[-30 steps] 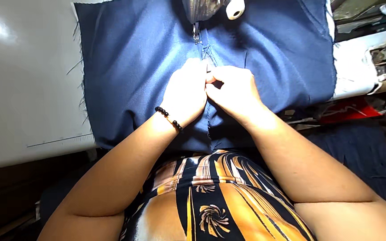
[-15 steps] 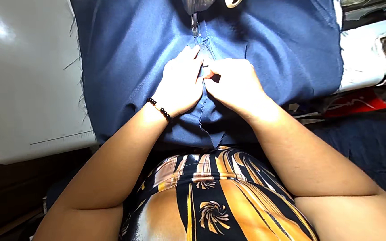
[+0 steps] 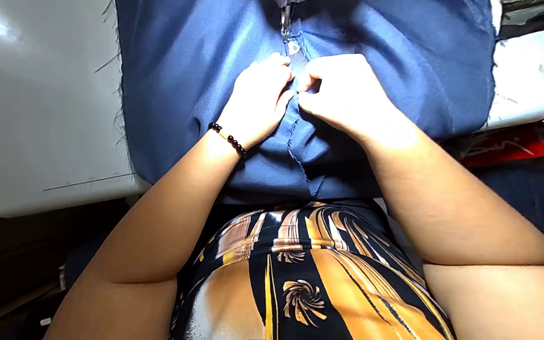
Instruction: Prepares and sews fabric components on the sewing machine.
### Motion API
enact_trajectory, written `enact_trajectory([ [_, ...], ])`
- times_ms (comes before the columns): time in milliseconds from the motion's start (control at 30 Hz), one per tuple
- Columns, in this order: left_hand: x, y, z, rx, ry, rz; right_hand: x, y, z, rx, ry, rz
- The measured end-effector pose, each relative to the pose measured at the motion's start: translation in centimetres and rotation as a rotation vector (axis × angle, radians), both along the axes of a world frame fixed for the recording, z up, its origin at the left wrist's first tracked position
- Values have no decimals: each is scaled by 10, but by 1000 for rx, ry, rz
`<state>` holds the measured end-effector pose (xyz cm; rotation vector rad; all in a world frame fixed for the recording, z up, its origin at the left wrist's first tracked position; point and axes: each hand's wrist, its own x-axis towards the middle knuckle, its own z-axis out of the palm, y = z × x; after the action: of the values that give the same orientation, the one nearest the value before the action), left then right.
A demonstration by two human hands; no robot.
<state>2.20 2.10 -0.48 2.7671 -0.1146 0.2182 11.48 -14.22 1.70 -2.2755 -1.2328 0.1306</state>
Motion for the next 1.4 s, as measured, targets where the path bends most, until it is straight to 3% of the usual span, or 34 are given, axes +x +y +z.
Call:
enact_trajectory([
  [733,-3,3,-1,-19,-73,-40,9,-38,-18,63,-269,332],
  [1400,60,60,3,23,-66,-101,39,10,-11,-136,-223,215],
])
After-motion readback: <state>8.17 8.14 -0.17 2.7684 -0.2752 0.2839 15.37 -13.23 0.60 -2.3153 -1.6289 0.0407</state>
